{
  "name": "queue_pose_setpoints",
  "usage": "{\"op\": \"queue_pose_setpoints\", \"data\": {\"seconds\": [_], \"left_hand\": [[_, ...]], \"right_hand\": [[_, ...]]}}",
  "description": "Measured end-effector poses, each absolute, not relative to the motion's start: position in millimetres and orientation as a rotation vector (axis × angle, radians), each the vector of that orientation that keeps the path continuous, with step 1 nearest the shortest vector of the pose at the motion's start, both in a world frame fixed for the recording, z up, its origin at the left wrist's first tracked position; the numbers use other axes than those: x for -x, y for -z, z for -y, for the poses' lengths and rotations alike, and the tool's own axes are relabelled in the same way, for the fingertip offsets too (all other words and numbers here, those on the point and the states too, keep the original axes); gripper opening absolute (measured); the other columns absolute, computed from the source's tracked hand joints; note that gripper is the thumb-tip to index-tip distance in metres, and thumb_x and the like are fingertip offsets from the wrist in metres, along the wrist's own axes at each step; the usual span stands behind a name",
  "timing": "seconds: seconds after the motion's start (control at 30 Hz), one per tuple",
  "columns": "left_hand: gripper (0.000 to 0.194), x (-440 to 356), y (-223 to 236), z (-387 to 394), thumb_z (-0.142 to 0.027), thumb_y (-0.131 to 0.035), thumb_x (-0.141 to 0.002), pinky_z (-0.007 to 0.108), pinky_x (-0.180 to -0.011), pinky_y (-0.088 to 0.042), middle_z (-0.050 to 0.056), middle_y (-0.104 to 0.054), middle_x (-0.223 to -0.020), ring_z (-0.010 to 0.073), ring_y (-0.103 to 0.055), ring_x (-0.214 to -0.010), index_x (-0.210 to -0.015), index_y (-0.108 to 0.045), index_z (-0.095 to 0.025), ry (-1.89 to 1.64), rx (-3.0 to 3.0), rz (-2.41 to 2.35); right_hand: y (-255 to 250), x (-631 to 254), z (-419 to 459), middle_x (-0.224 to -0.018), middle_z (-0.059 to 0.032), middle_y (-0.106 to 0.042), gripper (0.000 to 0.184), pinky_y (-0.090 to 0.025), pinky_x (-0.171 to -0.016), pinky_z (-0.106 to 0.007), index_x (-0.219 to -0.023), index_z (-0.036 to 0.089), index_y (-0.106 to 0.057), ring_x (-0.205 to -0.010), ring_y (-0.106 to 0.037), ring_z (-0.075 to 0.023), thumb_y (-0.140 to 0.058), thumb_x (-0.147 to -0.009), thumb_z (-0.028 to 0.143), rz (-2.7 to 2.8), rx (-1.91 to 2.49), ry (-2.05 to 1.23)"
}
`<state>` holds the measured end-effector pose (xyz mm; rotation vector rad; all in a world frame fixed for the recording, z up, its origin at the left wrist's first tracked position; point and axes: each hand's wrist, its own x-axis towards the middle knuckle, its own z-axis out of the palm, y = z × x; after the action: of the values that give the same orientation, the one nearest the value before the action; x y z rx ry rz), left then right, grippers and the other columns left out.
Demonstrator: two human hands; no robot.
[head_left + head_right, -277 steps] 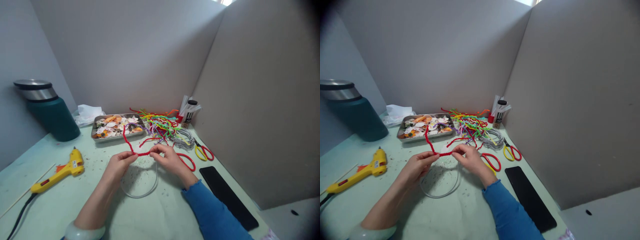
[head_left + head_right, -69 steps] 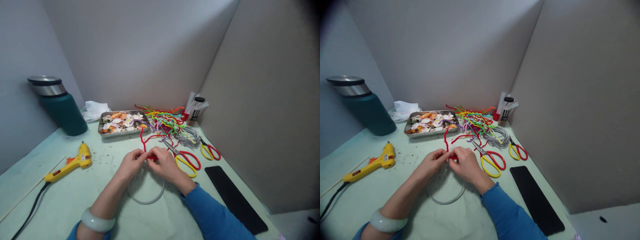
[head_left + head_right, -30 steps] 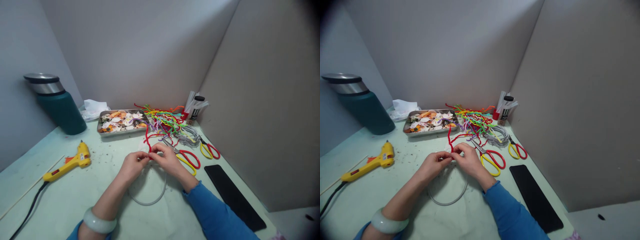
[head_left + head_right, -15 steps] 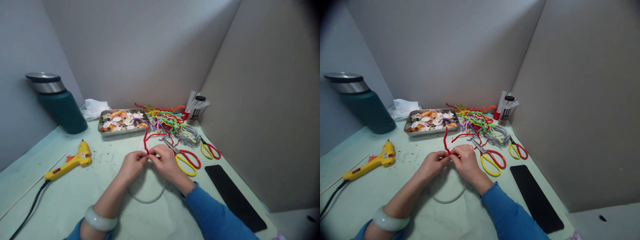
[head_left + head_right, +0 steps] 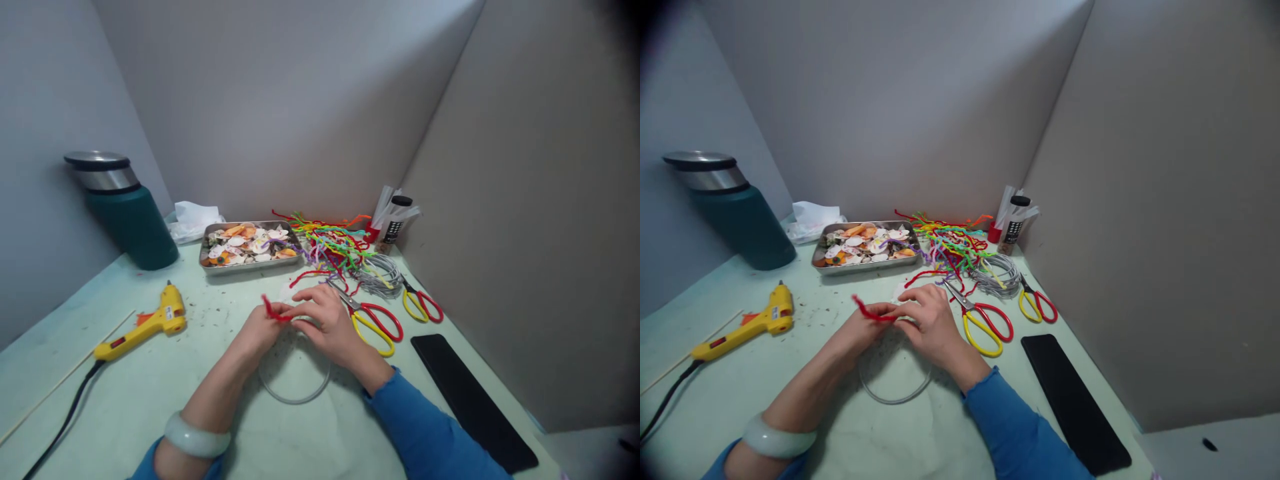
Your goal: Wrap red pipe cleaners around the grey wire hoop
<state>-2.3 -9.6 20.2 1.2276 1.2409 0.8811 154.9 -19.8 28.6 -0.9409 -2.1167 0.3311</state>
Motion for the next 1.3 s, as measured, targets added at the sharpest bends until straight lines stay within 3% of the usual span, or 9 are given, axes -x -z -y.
{"op": "queue_pose_setpoints", "data": {"seconds": [0.13,0.3,0.47,0.57,0.7,0.83,0.93,1.17,1.3], "left_hand": [[0.022,3.2,-26.5,11.5,-0.038,-0.061,-0.065,0.021,-0.04,-0.013,-0.008,-0.033,-0.046,0.005,-0.023,-0.038,-0.066,-0.054,-0.016,-0.87,-1.072,-1.251],[0.042,6.6,-29.3,11.1,-0.05,-0.066,-0.065,0.021,-0.038,-0.006,-0.01,-0.025,-0.047,0.0024,-0.013,-0.038,-0.057,-0.039,-0.018,-0.819,-0.958,-1.173],[0.037,8.5,-30.5,12.6,-0.046,-0.072,-0.062,0.021,-0.038,-0.005,-0.011,-0.027,-0.046,0.0018,-0.014,-0.037,-0.067,-0.05,-0.016,-0.813,-0.925,-1.005],[0.039,7.8,-31.9,13.3,-0.045,-0.074,-0.06,0.02,-0.037,-0.007,-0.01,-0.032,-0.042,0.0013,-0.016,-0.036,-0.075,-0.059,-0.013,-0.849,-0.936,-0.994],[0.039,5.1,-34.9,13.4,-0.046,-0.074,-0.058,0.019,-0.036,-0.014,-0.002,-0.055,-0.05,0.0019,-0.029,-0.035,-0.072,-0.064,-0.011,-0.891,-1.019,-1.05],[0.036,3.9,-34.4,12.5,-0.042,-0.076,-0.056,0.021,-0.05,-0.037,0.002,-0.064,-0.058,0.011,-0.053,-0.052,-0.073,-0.068,-0.011,-0.944,-1.064,-0.994],[0.038,4.3,-32.8,12.3,-0.037,-0.078,-0.056,0.024,-0.061,-0.043,0.004,-0.068,-0.066,0.0146,-0.059,-0.061,-0.081,-0.069,-0.011,-0.909,-1.041,-0.919],[0.032,2.7,-33.4,14.7,-0.032,-0.076,-0.06,0.021,-0.052,-0.039,0.002,-0.064,-0.061,0.0113,-0.054,-0.054,-0.083,-0.068,-0.011,-0.89,-0.992,-0.911],[0.03,2.1,-35.6,17.3,-0.032,-0.073,-0.063,0.016,-0.039,-0.022,-0.004,-0.052,-0.047,0.0033,-0.035,-0.038,-0.084,-0.068,-0.011,-0.909,-0.975,-0.959]], "right_hand": [[-32.7,-160.0,14.8,-0.108,-0.0063,-0.06,0.018,-0.038,-0.092,-0.037,-0.099,0.022,-0.063,-0.103,-0.051,-0.0198,-0.055,-0.085,0.03,1.85,0.926,-0.667],[-21.2,-166.1,-2.1,-0.088,-0.0049,-0.063,0.022,-0.049,-0.062,-0.027,-0.088,0.017,-0.061,-0.065,-0.057,-0.0116,-0.053,-0.083,0.037,1.138,1.094,-1.162],[-10.7,-164.9,-2.7,-0.063,-0.0005,-0.06,0.025,-0.046,-0.046,-0.022,-0.074,0.013,-0.06,-0.048,-0.052,-0.0085,-0.073,-0.064,0.032,1.146,1.119,-1.628],[-14.4,-162.8,5.0,-0.069,-0.0019,-0.062,0.025,-0.046,-0.048,-0.021,-0.075,0.012,-0.063,-0.05,-0.053,-0.0076,-0.075,-0.064,0.031,1.232,0.985,-1.813],[-17.3,-161.7,10.3,-0.075,-0.0034,-0.062,0.029,-0.045,-0.05,-0.021,-0.084,0.011,-0.066,-0.054,-0.053,-0.0074,-0.075,-0.065,0.032,1.25,0.85,-1.92],[-9.0,-160.0,9.3,-0.067,-0.0007,-0.058,0.029,-0.044,-0.048,-0.021,-0.084,0.012,-0.066,-0.052,-0.051,-0.0074,-0.074,-0.067,0.033,1.157,0.797,-1.969],[-2.7,-158.3,9.0,-0.062,0.0014,-0.054,0.026,-0.043,-0.048,-0.021,-0.083,0.012,-0.064,-0.051,-0.05,-0.0074,-0.074,-0.068,0.03,1.087,0.749,-2.042],[-4.2,-154.4,11.5,-0.061,0.0014,-0.054,0.023,-0.042,-0.048,-0.02,-0.079,0.012,-0.063,-0.051,-0.049,-0.0073,-0.075,-0.065,0.024,1.015,0.771,-2.078],[-6.5,-151.4,11.7,-0.058,0.0013,-0.055,0.016,-0.044,-0.047,-0.021,-0.074,0.011,-0.063,-0.049,-0.05,-0.0079,-0.071,-0.065,0.021,1.042,0.844,-2.017]]}}
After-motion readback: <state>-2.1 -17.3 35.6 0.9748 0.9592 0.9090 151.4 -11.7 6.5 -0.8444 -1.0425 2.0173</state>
